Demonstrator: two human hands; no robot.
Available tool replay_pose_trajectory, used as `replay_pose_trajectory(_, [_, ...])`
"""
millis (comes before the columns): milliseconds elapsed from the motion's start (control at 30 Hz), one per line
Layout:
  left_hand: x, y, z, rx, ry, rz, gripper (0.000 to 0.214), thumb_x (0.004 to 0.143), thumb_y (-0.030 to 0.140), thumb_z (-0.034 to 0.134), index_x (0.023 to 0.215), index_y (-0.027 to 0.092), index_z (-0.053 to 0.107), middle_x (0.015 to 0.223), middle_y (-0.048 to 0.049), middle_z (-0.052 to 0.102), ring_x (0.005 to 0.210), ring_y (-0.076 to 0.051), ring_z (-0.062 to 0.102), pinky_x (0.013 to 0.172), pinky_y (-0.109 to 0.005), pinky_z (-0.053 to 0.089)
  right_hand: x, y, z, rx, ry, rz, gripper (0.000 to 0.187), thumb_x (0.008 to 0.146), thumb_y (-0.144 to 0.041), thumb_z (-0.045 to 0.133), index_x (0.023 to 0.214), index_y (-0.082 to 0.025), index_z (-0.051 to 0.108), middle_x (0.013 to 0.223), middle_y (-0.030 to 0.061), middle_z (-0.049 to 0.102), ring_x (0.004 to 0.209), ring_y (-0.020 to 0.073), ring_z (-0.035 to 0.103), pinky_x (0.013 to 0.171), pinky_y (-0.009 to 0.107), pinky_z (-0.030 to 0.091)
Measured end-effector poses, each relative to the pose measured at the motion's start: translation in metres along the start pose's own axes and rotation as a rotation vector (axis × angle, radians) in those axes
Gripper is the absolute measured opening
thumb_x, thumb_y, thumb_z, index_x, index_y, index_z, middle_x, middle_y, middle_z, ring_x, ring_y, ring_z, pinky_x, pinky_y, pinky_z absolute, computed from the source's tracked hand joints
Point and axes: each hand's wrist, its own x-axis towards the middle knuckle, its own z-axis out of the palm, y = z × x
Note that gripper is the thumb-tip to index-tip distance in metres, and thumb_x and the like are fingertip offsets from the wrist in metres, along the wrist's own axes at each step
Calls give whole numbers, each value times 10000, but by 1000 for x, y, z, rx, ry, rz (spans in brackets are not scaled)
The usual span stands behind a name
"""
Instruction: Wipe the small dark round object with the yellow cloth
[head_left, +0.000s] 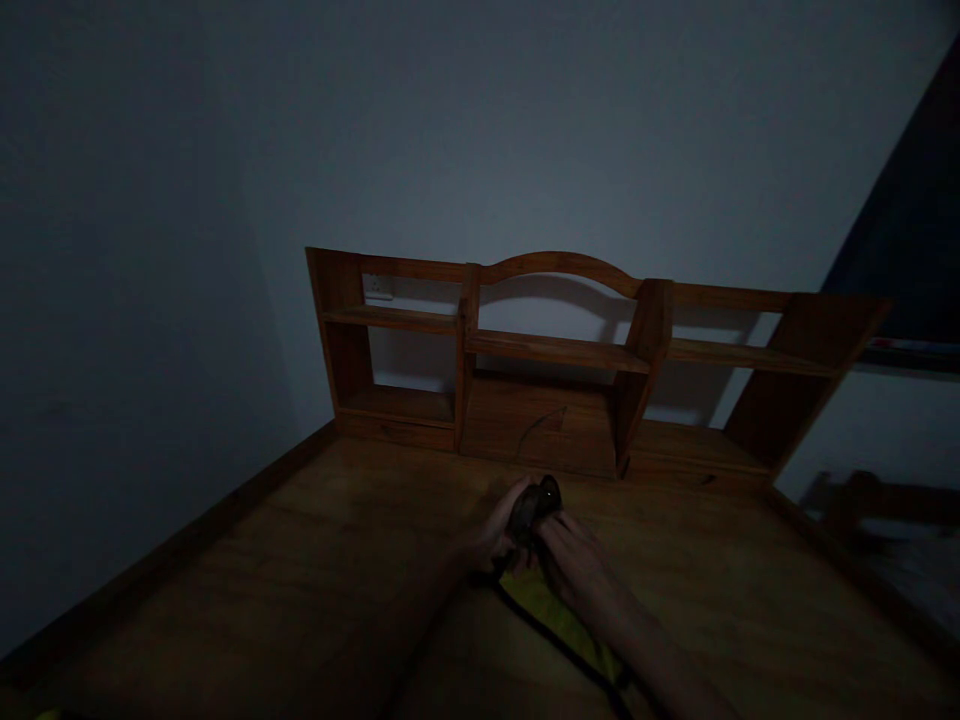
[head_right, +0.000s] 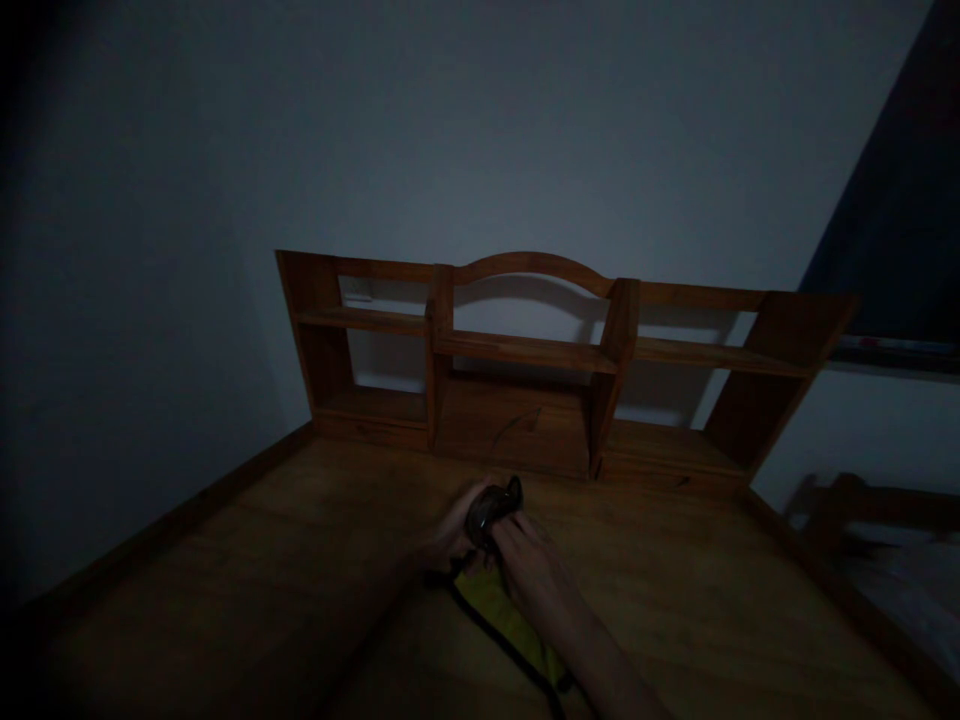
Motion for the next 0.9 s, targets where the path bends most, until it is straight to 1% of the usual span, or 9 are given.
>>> replay_pose_trajectory(100, [-2,1,1,19,2,0,865,720,828,227,598,73,631,482,-112,596,346,-201,556,283,-270,382,-1,0,-2,5,8,-22,491,798,7,430,1238,-210,457,1189,78,572,1101,256,481,919,422,470])
replay_pose_trajectory(200, [-5,2,3,12,-7,16,844,730,818,241,566,83,621,474,-107,589,338,-196,551,270,-266,373,-2,3,1,-18,18,-29,434,820,-18,441,1210,-205,481,1139,83,587,1067,262,497,898,427,479])
replay_pose_trajectory(333, [-8,5,7,-105,1,57,761,814,727,245,691,89,641,528,-100,627,377,-198,575,280,-252,363,-5,9,7,-47,84,-10,287,848,-61,462,1088,-194,544,1048,96,587,979,265,524,819,423,499])
replay_pose_trajectory(433, [-10,8,10,-202,69,119,713,851,671,227,749,97,637,543,-92,634,385,-180,568,287,-230,330,-7,12,6,-3,195,50,223,853,-70,475,1025,-190,552,1029,102,571,971,261,527,804,407,499])
replay_pose_trajectory(533, [-13,10,10,-257,180,168,690,835,684,271,788,100,635,533,-80,622,369,-137,525,287,-191,246,-7,16,1,74,293,94,214,879,-97,469,1052,-203,536,1070,99,561,1017,252,526,860,409,481])
replay_pose_trajectory(600, [-13,9,9,-299,207,200,668,817,697,320,829,107,632,564,-70,627,360,-107,487,295,-175,208,-7,19,-1,111,341,122,203,901,-140,471,1080,-214,530,1086,93,569,1043,248,527,895,419,467])
replay_pose_trajectory(667, [-13,8,8,-343,194,219,632,809,691,369,855,115,627,606,-59,633,365,-88,466,317,-173,229,-7,20,-2,147,374,160,202,915,-185,481,1108,-220,528,1098,88,582,1056,243,532,913,420,462])
replay_pose_trajectory(733, [-12,8,7,-391,167,231,574,812,660,418,871,127,623,662,-54,644,416,-92,497,363,-179,297,-6,21,-2,179,389,187,218,921,-216,490,1135,-224,530,1124,83,589,1074,237,536,933,417,457])
replay_pose_trajectory(900, [-14,10,12,-462,77,253,412,854,534,440,945,174,617,818,-45,663,669,-161,608,532,-238,440,-5,21,0,210,412,204,262,930,-247,480,1185,-232,534,1201,81,584,1136,237,525,988,440,431])
